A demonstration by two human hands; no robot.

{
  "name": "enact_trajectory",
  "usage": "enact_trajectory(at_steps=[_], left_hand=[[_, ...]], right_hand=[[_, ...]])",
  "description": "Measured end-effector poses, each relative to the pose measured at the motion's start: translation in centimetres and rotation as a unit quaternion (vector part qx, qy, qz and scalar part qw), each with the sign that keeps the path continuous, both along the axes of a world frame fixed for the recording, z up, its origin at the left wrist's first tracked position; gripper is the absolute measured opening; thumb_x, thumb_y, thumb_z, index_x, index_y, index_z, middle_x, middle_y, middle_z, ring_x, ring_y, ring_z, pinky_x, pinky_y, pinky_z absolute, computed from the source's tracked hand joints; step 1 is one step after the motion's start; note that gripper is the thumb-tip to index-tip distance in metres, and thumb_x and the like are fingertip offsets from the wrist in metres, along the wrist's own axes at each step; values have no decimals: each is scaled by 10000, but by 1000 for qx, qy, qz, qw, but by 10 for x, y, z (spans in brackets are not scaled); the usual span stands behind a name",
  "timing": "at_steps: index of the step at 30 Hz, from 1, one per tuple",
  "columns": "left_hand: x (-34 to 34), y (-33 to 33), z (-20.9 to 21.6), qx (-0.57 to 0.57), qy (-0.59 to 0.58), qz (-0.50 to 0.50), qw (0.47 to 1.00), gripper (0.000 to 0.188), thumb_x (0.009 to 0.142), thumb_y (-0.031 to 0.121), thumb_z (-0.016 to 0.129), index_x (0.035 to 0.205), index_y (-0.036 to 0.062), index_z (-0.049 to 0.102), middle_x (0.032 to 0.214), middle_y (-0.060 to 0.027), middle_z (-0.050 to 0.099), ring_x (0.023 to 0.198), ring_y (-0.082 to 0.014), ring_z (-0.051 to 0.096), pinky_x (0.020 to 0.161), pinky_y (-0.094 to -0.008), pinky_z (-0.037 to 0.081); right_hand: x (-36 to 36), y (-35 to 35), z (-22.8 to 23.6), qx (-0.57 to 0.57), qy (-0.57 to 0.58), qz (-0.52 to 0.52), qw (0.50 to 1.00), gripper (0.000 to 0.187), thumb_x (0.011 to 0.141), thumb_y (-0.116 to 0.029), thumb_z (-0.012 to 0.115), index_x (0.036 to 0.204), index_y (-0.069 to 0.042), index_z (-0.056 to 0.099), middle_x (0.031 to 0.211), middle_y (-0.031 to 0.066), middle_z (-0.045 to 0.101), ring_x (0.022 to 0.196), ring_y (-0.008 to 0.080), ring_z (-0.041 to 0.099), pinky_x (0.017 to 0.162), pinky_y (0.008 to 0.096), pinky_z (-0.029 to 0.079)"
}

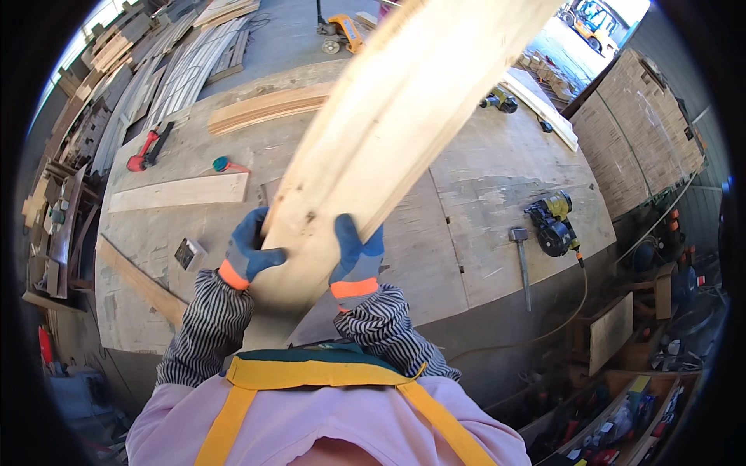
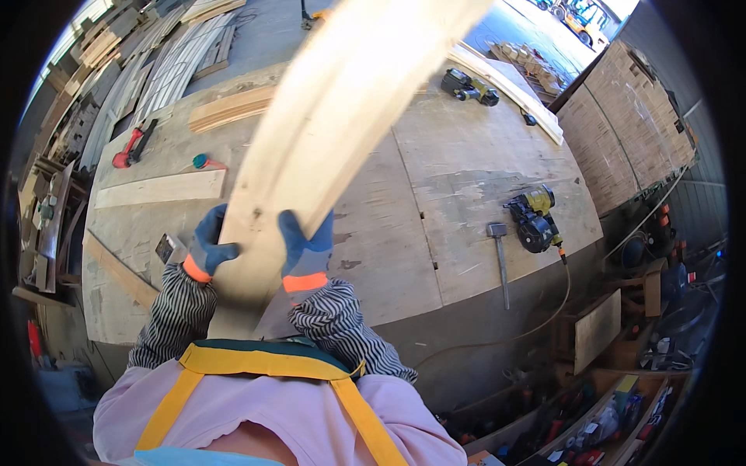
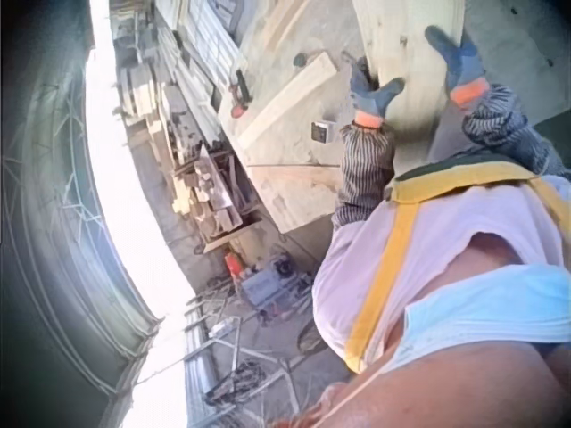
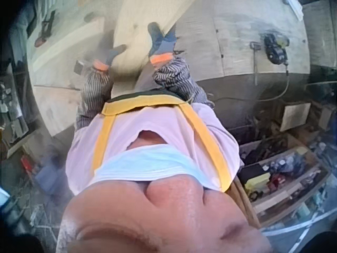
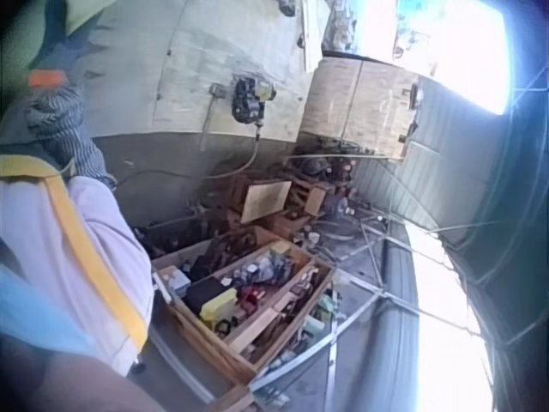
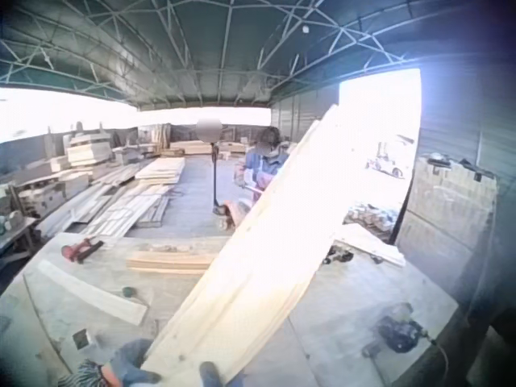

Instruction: The person picks up long wooden planks from a workbench, aligns them, and stacks them into a neat pile. The person repeatedly lifts, positions, and places the planks one by one, building a growing stack on the bench.

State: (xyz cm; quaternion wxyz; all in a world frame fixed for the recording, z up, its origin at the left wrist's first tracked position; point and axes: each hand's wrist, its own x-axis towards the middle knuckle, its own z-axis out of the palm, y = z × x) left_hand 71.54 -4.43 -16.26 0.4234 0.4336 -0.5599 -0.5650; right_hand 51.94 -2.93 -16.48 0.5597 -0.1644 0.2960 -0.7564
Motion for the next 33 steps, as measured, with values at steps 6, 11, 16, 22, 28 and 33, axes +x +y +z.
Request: enact_trajectory(at_steps=[6, 11, 16, 22, 28, 33], left_hand=[[-87, -74, -79, 136, -200, -59, 969, 742, 671, 317, 878, 1260, -19, 576, 1129, -137, 669, 991, -195, 638, 892, -350, 508], [-133, -119, -143, 197, -315, -158, 915, 700, 698, 371, 849, 1237, -1, 604, 1093, -105, 679, 966, -180, 634, 876, -329, 496], [-162, -167, -200, 222, -342, -225, 885, 744, 690, 467, 851, 1230, 9, 624, 1110, -115, 685, 997, -183, 630, 895, -338, 489], [-161, -243, -267, 227, -365, -335, 838, 752, 712, 555, 802, 1232, 38, 639, 1151, -121, 680, 1045, -222, 629, 926, -365, 473], [-154, -281, -289, 238, -324, -393, 827, 776, 757, 574, 755, 1302, 43, 603, 1253, -135, 647, 1141, -256, 599, 998, -374, 440], [-158, -266, -285, 153, -405, -349, 831, 712, 769, 510, 766, 1289, 49, 611, 1210, -134, 629, 1165, -278, 554, 1027, -400, 413]], right_hand=[[-81, -31, -87, 139, -58, -73, 986, 639, 895, -221, 714, 1417, -10, 411, 1299, 145, 564, 1129, 255, 570, 943, 374, 504], [-113, -48, -145, 251, -110, -154, 949, 591, 875, -222, 740, 1362, -16, 477, 1209, 149, 617, 1008, 276, 632, 850, 399, 557], [-126, -72, -204, 286, -124, -216, 925, 592, 863, -272, 750, 1359, -52, 512, 1246, 140, 615, 1034, 303, 634, 887, 435, 554], [-120, -113, -236, 312, -114, -243, 911, 568, 866, -257, 756, 1332, -28, 527, 1238, 135, 617, 1029, 281, 628, 875, 410, 555], [-106, -145, -257, 360, -124, -266, 885, 646, 821, -229, 812, 1348, -40, 489, 1246, 135, 603, 1019, 257, 618, 848, 391, 558], [-103, -147, -264, 405, -96, -272, 868, 667, 807, -300, 819, 1342, -45, 514, 1216, 126, 622, 986, 263, 633, 829, 397, 569]])
